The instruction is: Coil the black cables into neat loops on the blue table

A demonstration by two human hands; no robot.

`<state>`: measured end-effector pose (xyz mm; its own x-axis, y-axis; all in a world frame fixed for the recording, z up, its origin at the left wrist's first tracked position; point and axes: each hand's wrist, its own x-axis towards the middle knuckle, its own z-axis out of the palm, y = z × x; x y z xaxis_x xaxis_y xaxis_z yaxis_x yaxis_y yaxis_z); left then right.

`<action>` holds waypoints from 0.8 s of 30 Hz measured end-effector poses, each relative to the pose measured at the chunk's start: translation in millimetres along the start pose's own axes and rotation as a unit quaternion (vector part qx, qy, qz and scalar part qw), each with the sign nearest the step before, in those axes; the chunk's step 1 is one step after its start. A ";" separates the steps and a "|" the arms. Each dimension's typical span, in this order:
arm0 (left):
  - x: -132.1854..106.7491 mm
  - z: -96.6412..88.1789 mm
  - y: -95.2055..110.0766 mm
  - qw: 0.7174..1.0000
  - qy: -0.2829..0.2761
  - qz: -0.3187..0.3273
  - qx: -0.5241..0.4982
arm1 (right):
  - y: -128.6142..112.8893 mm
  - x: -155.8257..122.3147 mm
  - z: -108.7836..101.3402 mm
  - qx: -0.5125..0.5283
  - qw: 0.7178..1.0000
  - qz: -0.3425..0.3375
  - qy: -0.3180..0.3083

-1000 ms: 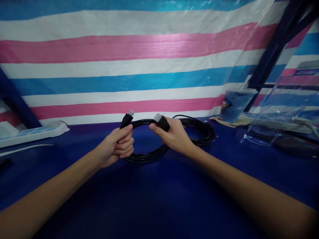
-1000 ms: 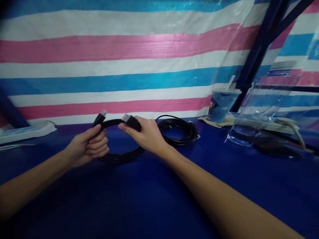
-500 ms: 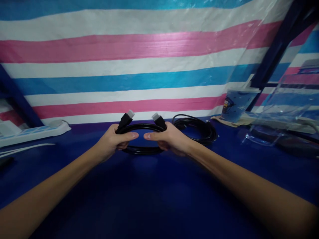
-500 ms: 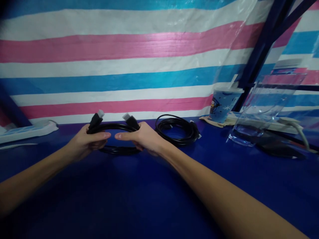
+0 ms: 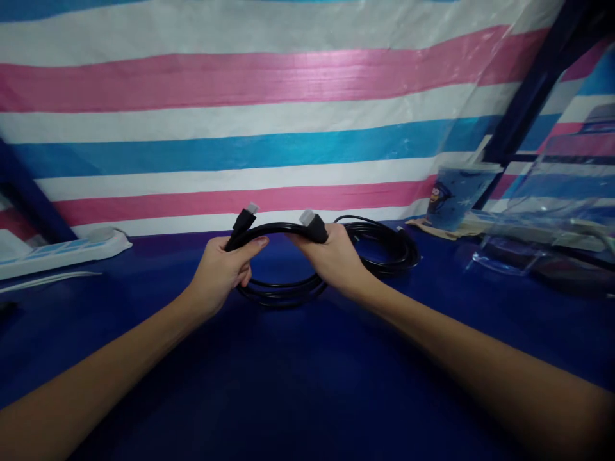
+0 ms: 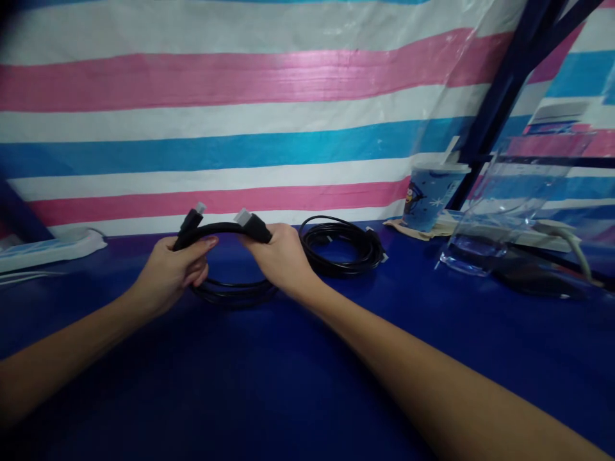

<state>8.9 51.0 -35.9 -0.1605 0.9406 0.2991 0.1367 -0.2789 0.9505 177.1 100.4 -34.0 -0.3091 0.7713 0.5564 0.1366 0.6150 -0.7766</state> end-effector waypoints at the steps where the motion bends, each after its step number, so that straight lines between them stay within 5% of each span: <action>1: 1.7 0.8 -3.2 1.000 0.016 0.011 0.020 | 3.7 1.1 0.6 0.012 1.000 0.024 0.000; 4: 1.1 4.6 -8.2 1.000 -0.011 0.013 -0.017 | 10.8 5.1 0.3 0.035 0.992 0.096 0.077; 7: -5.0 9.2 -5.3 0.982 -0.095 -0.059 -0.154 | 8.5 5.8 0.2 0.103 0.971 0.169 0.134; 12: -12.4 4.2 16.3 0.936 -0.173 -0.129 -0.279 | -3.7 -0.6 2.7 0.227 0.948 0.225 -0.004; 17: -5.1 -7.2 32.2 0.959 -0.138 -0.080 -0.235 | -8.7 -0.1 -4.2 0.221 0.942 0.160 -0.195; 24: 5.2 -10.5 13.5 0.979 -0.092 -0.027 -0.178 | -12.6 -0.2 -8.5 0.147 0.964 0.107 -0.194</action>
<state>-0.4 50.1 -20.6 0.0261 0.9657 0.2582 -0.2228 -0.2462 0.9433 183.4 93.9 -21.7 -0.6398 0.7211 0.2658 -0.0192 0.3307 -0.9435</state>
